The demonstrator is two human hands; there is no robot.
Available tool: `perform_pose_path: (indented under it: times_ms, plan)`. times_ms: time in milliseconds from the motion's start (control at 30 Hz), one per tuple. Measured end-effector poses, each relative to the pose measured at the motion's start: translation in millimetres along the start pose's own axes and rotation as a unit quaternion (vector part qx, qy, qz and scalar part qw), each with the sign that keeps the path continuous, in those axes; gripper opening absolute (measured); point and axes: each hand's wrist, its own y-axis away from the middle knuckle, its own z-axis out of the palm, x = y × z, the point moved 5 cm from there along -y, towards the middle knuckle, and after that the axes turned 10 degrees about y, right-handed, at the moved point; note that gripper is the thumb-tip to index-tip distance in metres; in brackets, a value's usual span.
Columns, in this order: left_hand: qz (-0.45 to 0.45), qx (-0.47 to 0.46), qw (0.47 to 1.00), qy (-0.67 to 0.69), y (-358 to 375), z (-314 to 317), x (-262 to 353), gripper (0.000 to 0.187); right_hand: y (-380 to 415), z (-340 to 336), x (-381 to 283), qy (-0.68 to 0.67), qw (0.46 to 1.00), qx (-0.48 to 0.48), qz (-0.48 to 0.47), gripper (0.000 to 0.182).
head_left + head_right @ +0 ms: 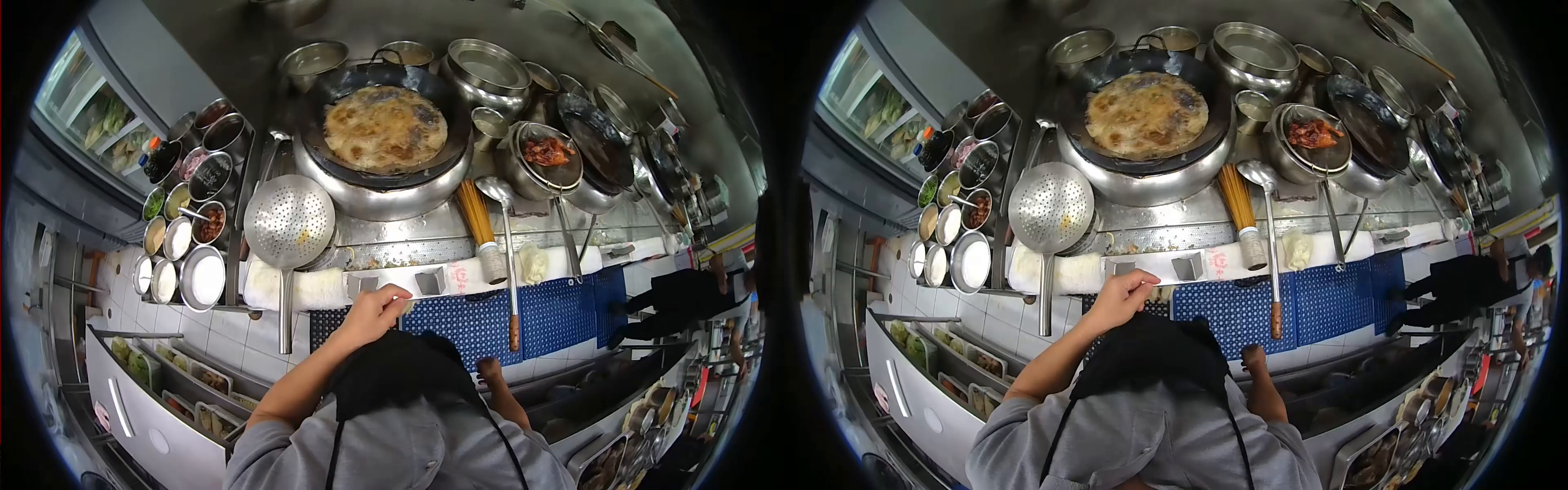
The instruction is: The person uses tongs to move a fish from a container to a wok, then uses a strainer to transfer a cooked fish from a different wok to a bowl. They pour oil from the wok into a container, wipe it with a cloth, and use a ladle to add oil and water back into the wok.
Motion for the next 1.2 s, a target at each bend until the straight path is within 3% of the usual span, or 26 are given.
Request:
perform_pose_path:
  times_ms: [100, 167, 267, 333, 367, 433, 533, 600, 833, 933, 967, 1033, 1167, 1200]
  plan:
    - [-0.014, 0.021, 1.000, 0.012, 8.9, -6.6, -2.8, 0.019, -4.7, -5.5, -6.3, -0.022, 1.000, 0.017, -0.009, 0.015]
    - [0.042, 0.057, 0.997, -0.022, 14.9, -10.8, -0.2, 0.019, -11.7, -7.9, -11.5, -0.071, 0.997, 0.033, 0.002, 0.017]
    - [0.051, 0.068, 0.994, -0.069, 21.2, -17.6, 5.9, 0.024, -28.3, -8.0, -35.2, 0.019, 0.996, 0.013, -0.082, 0.015]
    - [0.094, 0.076, 0.986, -0.111, 25.6, -18.2, 1.2, 0.028, -34.5, -7.4, -56.2, 0.049, 0.995, 0.015, -0.088, 0.015]
    - [0.056, 0.069, 0.991, -0.096, 28.1, -18.1, 3.9, 0.033, -31.2, -7.4, -68.4, 0.053, 0.994, 0.014, -0.095, 0.015]
    - [0.060, 0.074, 0.991, -0.099, 31.2, -17.5, 0.9, 0.034, -26.7, -8.5, -84.6, 0.072, 0.991, 0.031, -0.103, 0.016]
    - [0.061, 0.076, 0.989, -0.109, 35.3, -16.6, 4.2, 0.036, -24.3, -7.5, -95.7, 0.025, 0.994, -0.032, -0.098, 0.016]
    - [0.072, 0.081, 0.988, -0.110, 35.3, -16.0, 6.3, 0.037, -20.9, -9.0, -101.4, 0.041, 0.994, -0.027, -0.100, 0.016]
    - [0.099, 0.097, 0.985, -0.107, 38.7, -15.8, 4.0, 0.043, -22.2, -10.1, -88.6, 0.076, 0.993, 0.006, -0.094, 0.014]
    - [0.052, 0.091, 0.989, -0.100, 37.8, -16.2, 3.7, 0.042, -30.6, -4.9, -72.3, 0.042, 0.995, -0.014, -0.087, 0.015]
    - [0.052, 0.090, 0.990, -0.098, 37.0, -16.7, 2.8, 0.043, -31.5, -6.1, -69.8, 0.089, 0.987, -0.005, -0.131, 0.017]
    - [0.056, 0.085, 0.991, -0.091, 34.3, -15.3, 0.9, 0.046, -36.6, -4.8, -59.2, 0.109, 0.988, 0.022, -0.111, 0.017]
    - [0.092, 0.070, 0.986, -0.123, 13.3, -18.1, 16.4, 0.046, -58.1, 5.7, -34.5, 0.149, 0.980, 0.034, -0.124, 0.020]
    - [0.149, 0.085, 0.971, -0.169, 2.7, -19.7, 32.3, 0.046, -60.4, 7.8, -30.2, 0.163, 0.976, 0.035, -0.139, 0.020]
